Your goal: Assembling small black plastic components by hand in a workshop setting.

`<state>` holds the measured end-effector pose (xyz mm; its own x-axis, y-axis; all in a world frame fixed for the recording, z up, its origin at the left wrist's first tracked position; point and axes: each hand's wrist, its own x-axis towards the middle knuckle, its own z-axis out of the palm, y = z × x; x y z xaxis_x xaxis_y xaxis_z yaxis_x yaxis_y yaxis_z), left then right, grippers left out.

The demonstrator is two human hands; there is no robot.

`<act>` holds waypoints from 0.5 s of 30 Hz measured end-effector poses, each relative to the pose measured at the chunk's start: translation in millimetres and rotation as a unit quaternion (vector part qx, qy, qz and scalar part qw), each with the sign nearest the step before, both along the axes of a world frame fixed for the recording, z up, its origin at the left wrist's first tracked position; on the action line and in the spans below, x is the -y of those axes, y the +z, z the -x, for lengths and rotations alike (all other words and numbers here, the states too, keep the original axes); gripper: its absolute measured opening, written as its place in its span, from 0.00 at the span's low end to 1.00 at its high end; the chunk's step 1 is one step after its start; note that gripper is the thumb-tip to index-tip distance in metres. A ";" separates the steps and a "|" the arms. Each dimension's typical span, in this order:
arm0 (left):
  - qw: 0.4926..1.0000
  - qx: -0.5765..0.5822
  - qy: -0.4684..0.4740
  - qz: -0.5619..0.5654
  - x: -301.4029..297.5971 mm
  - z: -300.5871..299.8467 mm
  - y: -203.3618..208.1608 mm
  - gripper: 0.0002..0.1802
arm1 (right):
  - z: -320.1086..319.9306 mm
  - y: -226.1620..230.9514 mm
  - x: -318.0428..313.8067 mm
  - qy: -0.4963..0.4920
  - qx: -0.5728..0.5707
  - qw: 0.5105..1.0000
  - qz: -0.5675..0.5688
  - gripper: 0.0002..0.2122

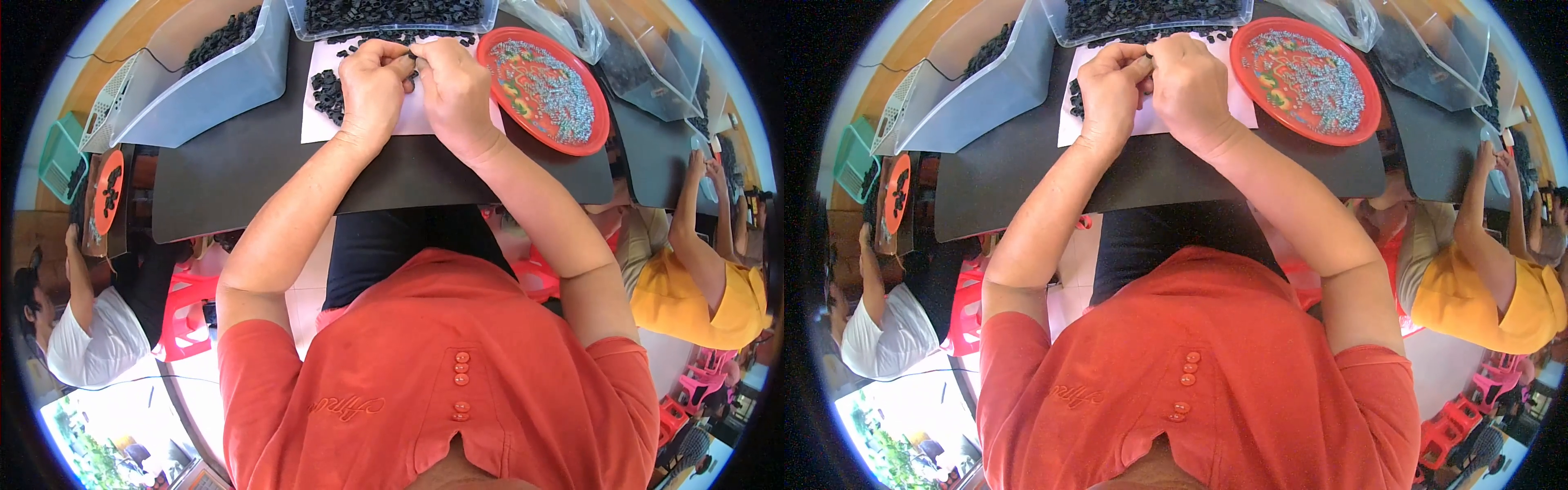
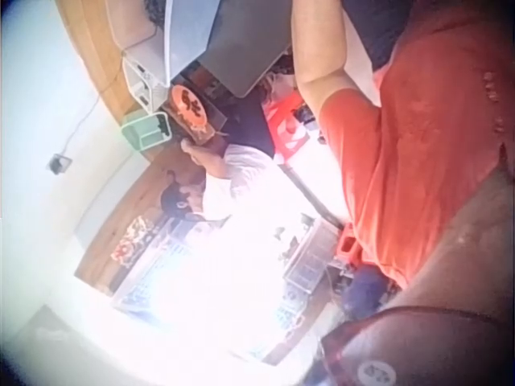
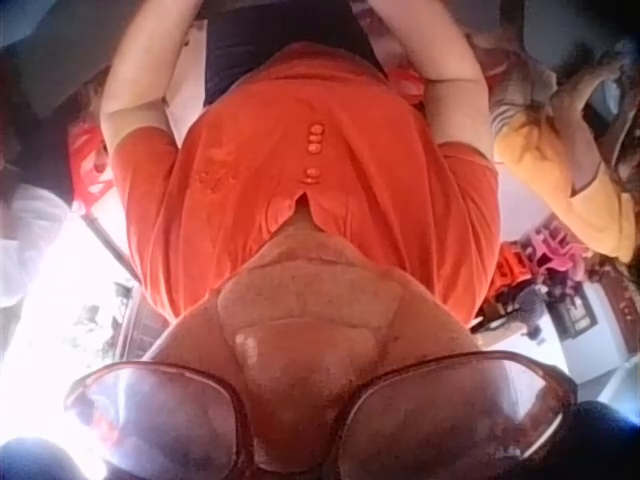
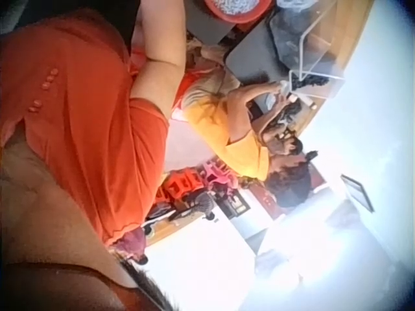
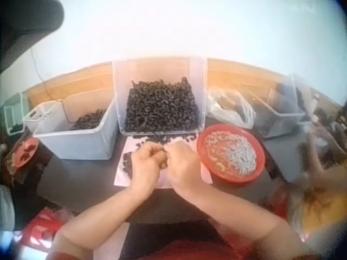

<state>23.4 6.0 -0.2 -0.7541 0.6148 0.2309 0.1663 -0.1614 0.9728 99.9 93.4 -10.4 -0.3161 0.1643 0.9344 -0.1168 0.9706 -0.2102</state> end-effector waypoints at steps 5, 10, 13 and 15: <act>1.000 0.002 -0.011 -0.010 -3.1 2.9 -0.8 0.05 | -1.3 -0.6 -7.7 -0.002 0.024 0.997 0.074 0.05; 1.000 0.005 -0.019 0.013 -0.5 5.1 3.8 0.06 | -4.5 5.7 -5.8 0.045 0.059 0.987 0.145 0.04; 0.999 0.030 -0.031 0.007 -1.1 4.4 4.2 0.06 | -5.1 11.6 -12.2 0.122 0.108 0.901 0.402 0.05; 0.998 0.042 -0.045 -0.009 -1.8 3.3 4.6 0.06 | -9.5 14.7 -16.9 0.139 0.117 0.874 0.450 0.05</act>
<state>20.1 7.8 4.4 -0.7137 0.6769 0.1799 0.0677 -0.1890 0.9796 109.4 110.4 4.3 -0.6265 0.6857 0.3706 -0.1736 0.3407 -0.9240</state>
